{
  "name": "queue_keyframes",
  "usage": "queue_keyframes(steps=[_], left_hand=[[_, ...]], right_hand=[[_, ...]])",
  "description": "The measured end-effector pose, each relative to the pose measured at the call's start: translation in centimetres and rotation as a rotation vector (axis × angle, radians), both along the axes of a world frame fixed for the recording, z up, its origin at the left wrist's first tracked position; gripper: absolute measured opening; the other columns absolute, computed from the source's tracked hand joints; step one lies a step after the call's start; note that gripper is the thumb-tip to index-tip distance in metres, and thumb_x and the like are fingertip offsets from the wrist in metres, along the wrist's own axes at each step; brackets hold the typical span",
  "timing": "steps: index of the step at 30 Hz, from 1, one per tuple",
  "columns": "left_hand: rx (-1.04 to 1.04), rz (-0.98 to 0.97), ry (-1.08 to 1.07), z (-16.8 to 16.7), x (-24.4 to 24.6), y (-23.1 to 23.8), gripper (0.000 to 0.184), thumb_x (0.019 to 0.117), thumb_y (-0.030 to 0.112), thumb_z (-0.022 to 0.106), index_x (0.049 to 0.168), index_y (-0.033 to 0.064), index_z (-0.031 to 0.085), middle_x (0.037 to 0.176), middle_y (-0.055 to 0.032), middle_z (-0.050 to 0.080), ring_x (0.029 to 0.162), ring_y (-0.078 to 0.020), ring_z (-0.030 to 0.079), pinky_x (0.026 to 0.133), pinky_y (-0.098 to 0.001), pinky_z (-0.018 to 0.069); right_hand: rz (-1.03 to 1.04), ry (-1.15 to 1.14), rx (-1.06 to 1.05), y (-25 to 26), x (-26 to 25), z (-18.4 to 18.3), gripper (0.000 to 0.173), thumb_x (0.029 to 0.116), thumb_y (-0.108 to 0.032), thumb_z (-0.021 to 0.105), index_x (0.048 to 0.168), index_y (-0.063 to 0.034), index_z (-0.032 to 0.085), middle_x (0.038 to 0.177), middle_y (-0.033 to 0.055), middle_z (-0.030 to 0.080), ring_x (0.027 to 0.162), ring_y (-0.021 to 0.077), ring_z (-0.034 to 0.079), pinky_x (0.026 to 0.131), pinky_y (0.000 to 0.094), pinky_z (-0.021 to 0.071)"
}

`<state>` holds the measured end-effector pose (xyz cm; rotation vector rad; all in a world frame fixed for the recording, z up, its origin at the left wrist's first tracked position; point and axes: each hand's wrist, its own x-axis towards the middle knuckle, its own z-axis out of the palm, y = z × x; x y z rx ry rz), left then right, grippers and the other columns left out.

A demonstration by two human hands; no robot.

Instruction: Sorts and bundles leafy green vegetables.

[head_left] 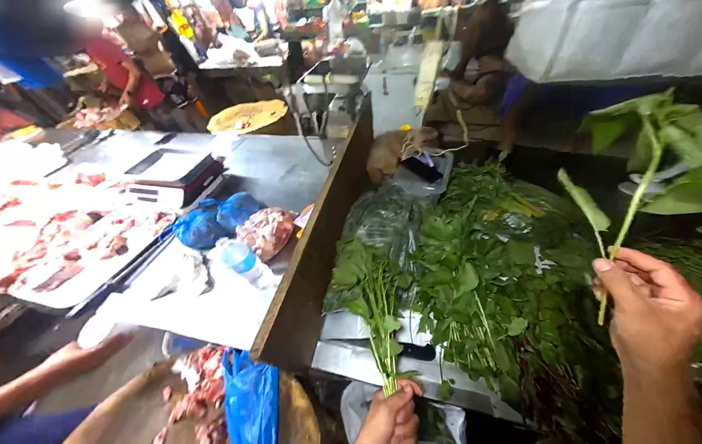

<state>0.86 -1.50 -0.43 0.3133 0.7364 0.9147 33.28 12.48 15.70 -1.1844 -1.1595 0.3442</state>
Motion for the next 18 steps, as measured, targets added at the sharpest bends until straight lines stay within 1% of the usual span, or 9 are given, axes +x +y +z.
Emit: queue_keyframes(steps=[2,4,6,7,8,10,13,15,18], left_hand=[[-0.020,-0.008,0.000,0.1,0.0,0.4,0.023,0.1076,0.017,0.042,0.106,0.0127,0.064,0.052,0.0095,0.042,0.039,-0.0012,0.039,0.038,-0.0174,0.0369],[-0.027,-0.006,0.009,-0.1,0.1,0.8,0.022,0.1071,0.018,0.043,0.105,0.0126,0.064,0.052,0.0092,0.041,0.039,-0.0017,0.039,0.038,-0.0176,0.0368],[-0.055,-0.006,0.053,-0.1,0.4,1.3,0.021,0.1079,0.018,0.043,0.105,0.0122,0.063,0.052,0.0092,0.040,0.039,-0.0018,0.038,0.038,-0.0175,0.0355],[-0.077,-0.003,0.082,-0.1,0.7,1.5,0.022,0.1083,0.019,0.043,0.105,0.0117,0.063,0.052,0.0090,0.039,0.039,-0.0021,0.037,0.037,-0.0178,0.0351],[-0.102,-0.004,0.113,-0.3,1.1,1.6,0.022,0.1089,0.019,0.043,0.105,0.0106,0.063,0.052,0.0086,0.040,0.039,-0.0024,0.037,0.037,-0.0182,0.0350],[-0.152,-0.019,0.159,-0.9,2.1,1.5,0.022,0.1093,0.019,0.044,0.104,0.0093,0.062,0.052,0.0078,0.040,0.039,-0.0030,0.037,0.037,-0.0188,0.0350],[-0.187,-0.038,0.189,-1.3,3.3,1.8,0.019,0.1089,0.017,0.045,0.103,0.0090,0.061,0.053,0.0074,0.040,0.040,-0.0035,0.037,0.038,-0.0193,0.0345],[-0.191,-0.036,0.173,-1.4,4.0,2.1,0.019,0.1087,0.018,0.045,0.098,0.0106,0.059,0.053,0.0071,0.040,0.040,-0.0039,0.037,0.038,-0.0199,0.0348],[-0.190,-0.007,0.142,-1.3,4.6,2.3,0.028,0.1084,0.021,0.045,0.085,0.0131,0.058,0.053,0.0065,0.041,0.042,-0.0053,0.037,0.040,-0.0218,0.0348]], right_hand=[[0.064,-0.034,0.027,-0.3,-1.5,-0.1,0.027,0.0930,-0.011,0.067,0.117,0.0001,0.062,0.092,-0.0075,0.065,0.070,-0.0018,0.061,0.061,0.0160,0.0543],[0.097,-0.113,0.022,-0.8,-3.6,-0.1,0.028,0.0944,-0.014,0.066,0.117,0.0025,0.063,0.094,-0.0044,0.064,0.073,-0.0025,0.061,0.064,0.0154,0.0538],[0.098,-0.239,-0.052,-1.5,-6.6,-0.3,0.031,0.0946,-0.016,0.065,0.115,0.0069,0.066,0.094,0.0061,0.065,0.073,0.0019,0.060,0.065,0.0186,0.0531],[0.108,-0.310,-0.130,-1.9,-8.3,-0.8,0.031,0.0944,-0.016,0.064,0.115,0.0073,0.068,0.094,0.0120,0.066,0.073,0.0068,0.060,0.066,0.0225,0.0528],[0.146,-0.377,-0.223,-2.3,-10.0,-1.8,0.030,0.0944,-0.015,0.064,0.116,0.0061,0.069,0.093,0.0152,0.067,0.074,0.0116,0.061,0.066,0.0269,0.0534],[0.299,-0.486,-0.483,-3.4,-12.8,-4.3,0.029,0.0965,-0.015,0.064,0.119,0.0004,0.071,0.093,0.0151,0.069,0.075,0.0191,0.064,0.069,0.0362,0.0559],[0.539,-0.521,-0.857,-3.6,-15.1,-8.2,0.033,0.0994,-0.020,0.061,0.128,-0.0058,0.069,0.090,0.0125,0.070,0.079,0.0241,0.066,0.076,0.0456,0.0553],[0.603,-0.508,-0.956,-3.9,-15.7,-9.9,0.036,0.0997,-0.021,0.061,0.132,-0.0066,0.067,0.092,0.0130,0.070,0.080,0.0252,0.066,0.078,0.0470,0.0554],[0.650,-0.449,-1.009,-5.1,-15.7,-10.5,0.039,0.0995,-0.020,0.061,0.136,-0.0072,0.064,0.098,0.0119,0.071,0.083,0.0230,0.067,0.080,0.0443,0.0563]])
